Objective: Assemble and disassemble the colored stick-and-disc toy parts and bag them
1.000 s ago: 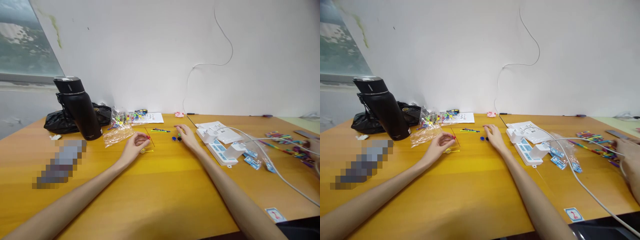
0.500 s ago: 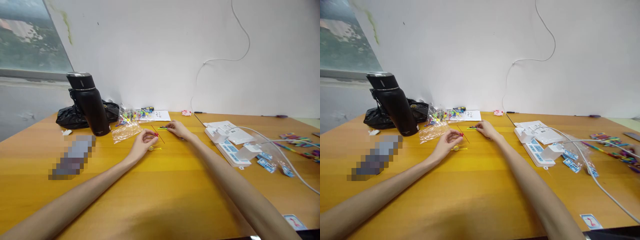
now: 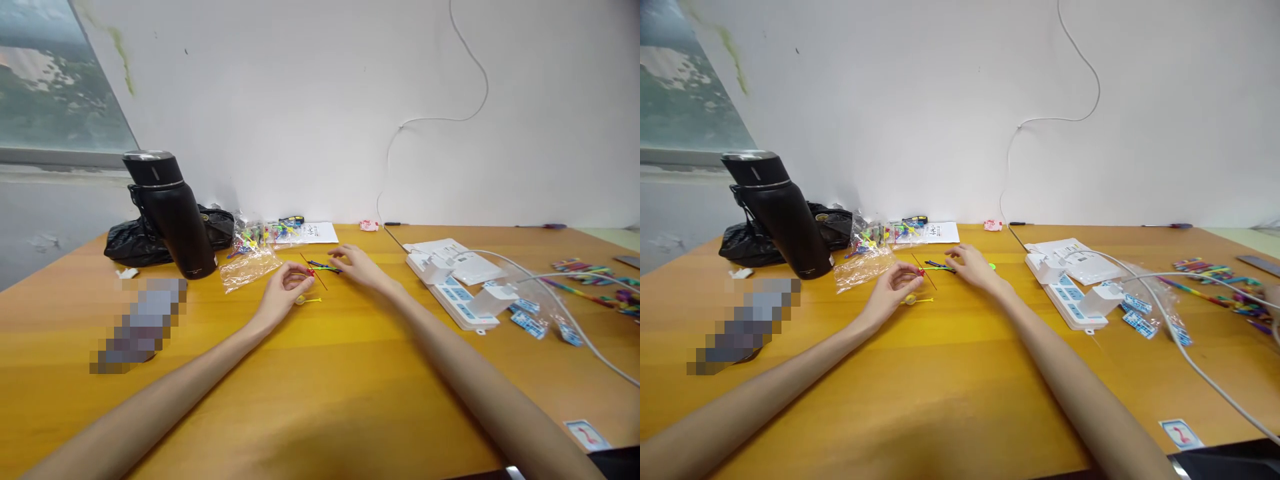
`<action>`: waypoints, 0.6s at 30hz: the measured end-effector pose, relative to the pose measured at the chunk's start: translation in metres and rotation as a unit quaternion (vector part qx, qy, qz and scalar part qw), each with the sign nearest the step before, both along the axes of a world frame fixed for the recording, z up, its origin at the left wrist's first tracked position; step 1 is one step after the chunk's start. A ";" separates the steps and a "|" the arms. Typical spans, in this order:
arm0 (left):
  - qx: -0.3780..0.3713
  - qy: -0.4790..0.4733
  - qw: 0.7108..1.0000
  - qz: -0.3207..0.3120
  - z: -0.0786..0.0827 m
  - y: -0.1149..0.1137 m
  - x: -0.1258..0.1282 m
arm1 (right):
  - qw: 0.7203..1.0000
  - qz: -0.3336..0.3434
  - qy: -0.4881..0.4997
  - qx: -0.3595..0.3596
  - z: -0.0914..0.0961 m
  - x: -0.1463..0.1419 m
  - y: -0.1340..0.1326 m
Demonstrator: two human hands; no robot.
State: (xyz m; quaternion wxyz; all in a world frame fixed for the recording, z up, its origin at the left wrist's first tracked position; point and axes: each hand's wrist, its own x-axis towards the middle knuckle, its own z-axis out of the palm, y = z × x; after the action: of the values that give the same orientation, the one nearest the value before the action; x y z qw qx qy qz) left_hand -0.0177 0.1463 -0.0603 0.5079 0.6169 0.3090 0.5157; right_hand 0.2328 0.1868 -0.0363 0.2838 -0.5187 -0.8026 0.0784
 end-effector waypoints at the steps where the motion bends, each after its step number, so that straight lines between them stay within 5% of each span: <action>1: 0.001 0.002 1.000 0.000 0.000 0.000 0.000 | 0.999 -0.032 0.004 0.011 0.000 0.011 -0.005; 4: 0.000 0.005 1.000 -0.003 0.000 0.000 0.000 | 0.993 -0.111 0.044 -0.008 -0.004 0.045 -0.018; 7: -0.005 0.007 1.000 -0.006 0.000 0.000 -0.001 | 0.992 -0.079 0.093 -0.043 -0.011 0.060 -0.026; 14: 0.022 0.030 0.999 0.001 0.005 -0.005 -0.001 | 0.995 -0.007 0.082 -0.055 -0.016 0.041 -0.034; 18: 0.096 0.097 0.991 0.005 0.015 -0.018 -0.003 | 0.988 -0.043 0.144 0.023 -0.003 0.017 -0.054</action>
State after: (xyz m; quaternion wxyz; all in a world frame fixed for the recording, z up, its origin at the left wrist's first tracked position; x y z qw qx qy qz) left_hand -0.0206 0.1285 -0.0450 0.4115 0.7082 0.3094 0.4831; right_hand 0.2495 0.1323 -0.0391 0.4114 -0.5294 -0.7320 0.1213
